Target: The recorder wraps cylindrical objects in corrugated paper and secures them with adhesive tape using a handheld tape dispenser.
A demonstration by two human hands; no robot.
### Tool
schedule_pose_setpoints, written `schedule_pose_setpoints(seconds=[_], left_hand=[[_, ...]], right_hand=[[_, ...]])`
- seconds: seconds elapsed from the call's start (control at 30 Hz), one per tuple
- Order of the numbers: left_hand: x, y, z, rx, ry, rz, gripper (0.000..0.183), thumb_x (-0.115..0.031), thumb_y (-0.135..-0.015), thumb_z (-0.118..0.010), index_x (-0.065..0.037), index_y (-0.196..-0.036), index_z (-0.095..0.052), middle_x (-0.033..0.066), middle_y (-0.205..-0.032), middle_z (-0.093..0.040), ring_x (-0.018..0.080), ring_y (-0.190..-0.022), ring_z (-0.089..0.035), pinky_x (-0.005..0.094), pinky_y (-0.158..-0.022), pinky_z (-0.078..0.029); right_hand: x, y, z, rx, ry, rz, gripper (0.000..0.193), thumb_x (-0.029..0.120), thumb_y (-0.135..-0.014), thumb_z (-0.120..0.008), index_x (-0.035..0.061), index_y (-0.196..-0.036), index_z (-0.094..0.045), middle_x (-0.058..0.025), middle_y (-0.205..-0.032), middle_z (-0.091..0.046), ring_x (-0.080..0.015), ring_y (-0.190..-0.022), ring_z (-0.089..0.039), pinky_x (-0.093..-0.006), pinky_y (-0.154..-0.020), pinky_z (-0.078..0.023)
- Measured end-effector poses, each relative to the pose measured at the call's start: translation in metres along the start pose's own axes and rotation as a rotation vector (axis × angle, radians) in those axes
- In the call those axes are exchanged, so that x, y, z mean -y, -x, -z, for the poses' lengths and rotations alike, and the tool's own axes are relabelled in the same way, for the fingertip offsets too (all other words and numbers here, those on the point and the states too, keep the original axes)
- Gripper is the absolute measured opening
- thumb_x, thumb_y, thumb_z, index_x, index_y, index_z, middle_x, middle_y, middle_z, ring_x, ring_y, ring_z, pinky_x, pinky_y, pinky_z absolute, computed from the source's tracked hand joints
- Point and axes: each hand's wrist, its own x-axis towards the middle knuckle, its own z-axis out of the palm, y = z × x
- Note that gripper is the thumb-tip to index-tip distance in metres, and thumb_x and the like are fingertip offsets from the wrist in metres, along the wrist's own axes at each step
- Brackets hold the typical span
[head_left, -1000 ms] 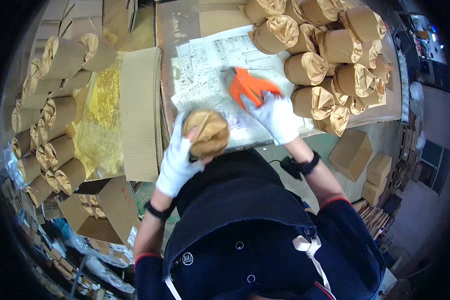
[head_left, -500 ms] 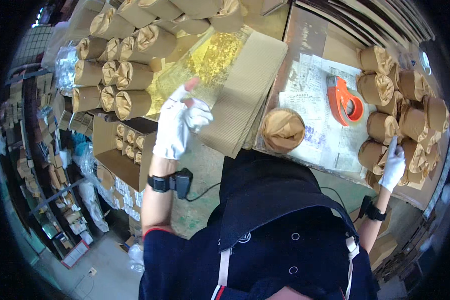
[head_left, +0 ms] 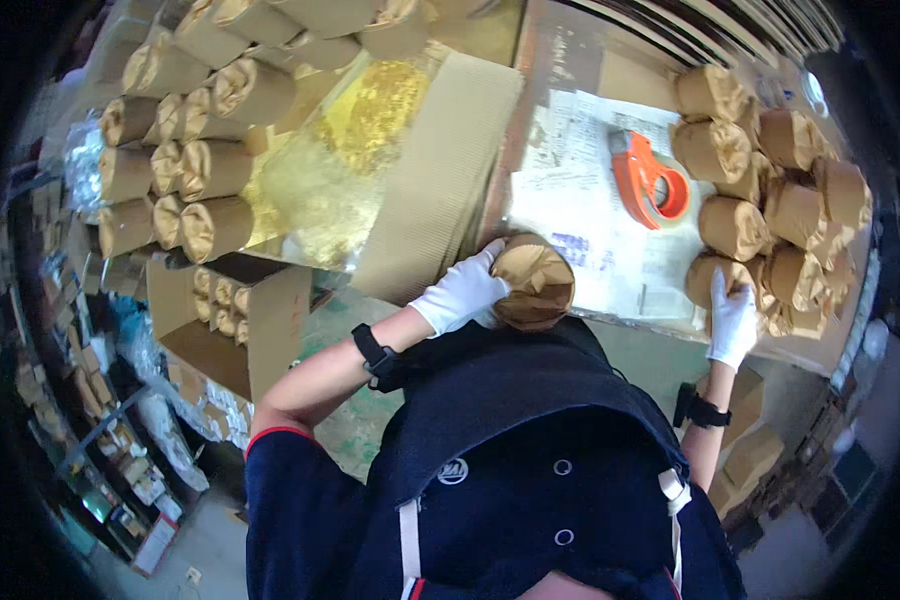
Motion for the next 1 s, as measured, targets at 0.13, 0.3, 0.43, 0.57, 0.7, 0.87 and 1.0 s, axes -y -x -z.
schedule_pose_setpoints(seconds=[0.13,0.3,0.43,0.57,0.7,0.87,1.0], left_hand=[[-0.003,0.035,0.037,0.134,0.912,0.08,0.045,-0.009,-0.086,-0.056,0.005,-0.128,-0.047,0.0218,-0.093,-0.067,0.0338,-0.063,-0.069,0.0397,-0.055,-0.061],[0.025,0.09,0.122,-0.085,1.114,-0.157,0.016,-0.01,-0.087,-0.057,0.004,-0.093,-0.06,0.0205,-0.083,-0.066,0.0282,-0.068,-0.069,0.0352,-0.056,-0.059],[0.058,0.078,0.218,-0.612,1.243,-0.094,0.02,-0.016,-0.101,-0.036,0.002,-0.108,-0.043,0.0241,-0.097,-0.062,0.0307,-0.078,-0.065,0.0369,-0.067,-0.061],[0.119,0.033,0.298,-0.753,1.213,-0.232,0.034,-0.019,-0.103,-0.033,0.011,-0.119,-0.039,0.0374,-0.115,-0.057,0.0451,-0.099,-0.064,0.0453,-0.084,-0.06],[0.087,0.01,0.216,-0.999,0.652,-0.258,0.039,-0.026,-0.103,-0.042,0.005,-0.126,-0.052,0.023,-0.123,-0.061,0.0321,-0.105,-0.065,0.037,-0.086,-0.056],[0.018,0.03,0.053,-0.701,-0.951,0.131,0.117,-0.065,-0.063,-0.075,0.002,-0.147,-0.029,0.0279,-0.143,-0.04,0.0426,-0.134,-0.038,0.0544,-0.113,-0.024],[0.008,0.029,0.042,-0.673,-1.014,0.189,0.106,-0.054,-0.062,-0.081,-0.006,-0.146,-0.037,0.0279,-0.141,-0.041,0.0418,-0.121,-0.051,0.0472,-0.101,-0.043]], right_hand=[[-0.007,0.003,-0.019,0.047,0.026,0.068,0.069,0.064,-0.083,-0.06,-0.0006,-0.107,-0.067,-0.0262,-0.092,-0.069,-0.0399,-0.081,-0.069,-0.0478,-0.071,-0.056],[-0.006,0.002,-0.018,0.07,-0.009,0.059,0.068,0.063,-0.084,-0.061,-0.0009,-0.109,-0.065,-0.0271,-0.092,-0.069,-0.0427,-0.083,-0.068,-0.05,-0.072,-0.055],[-0.007,-0.003,-0.022,0.126,0.093,0.062,0.072,0.066,-0.085,-0.057,-0.0001,-0.115,-0.063,-0.0268,-0.093,-0.069,-0.0438,-0.086,-0.068,-0.0507,-0.074,-0.055],[0.003,-0.005,-0.009,0.203,0.177,0.087,0.074,0.068,-0.085,-0.055,0.0,-0.111,-0.063,-0.027,-0.095,-0.069,-0.0426,-0.088,-0.068,-0.0507,-0.076,-0.055],[-0.014,-0.011,-0.032,0.099,0.254,0.131,0.065,0.063,-0.089,-0.052,0.0012,-0.1,-0.066,-0.0235,-0.088,-0.07,-0.0391,-0.075,-0.069,-0.0464,-0.065,-0.056],[-0.04,-0.018,-0.082,-0.131,0.034,0.293,0.052,0.051,-0.093,-0.056,0.0012,-0.08,-0.066,-0.0227,-0.067,-0.064,-0.0371,-0.061,-0.066,-0.0441,-0.053,-0.053],[-0.025,0.005,-0.056,0.007,-0.255,0.297,0.037,0.035,-0.094,-0.061,-0.0008,-0.094,-0.071,-0.0222,-0.064,-0.06,-0.0337,-0.055,-0.061,-0.0408,-0.051,-0.047]])
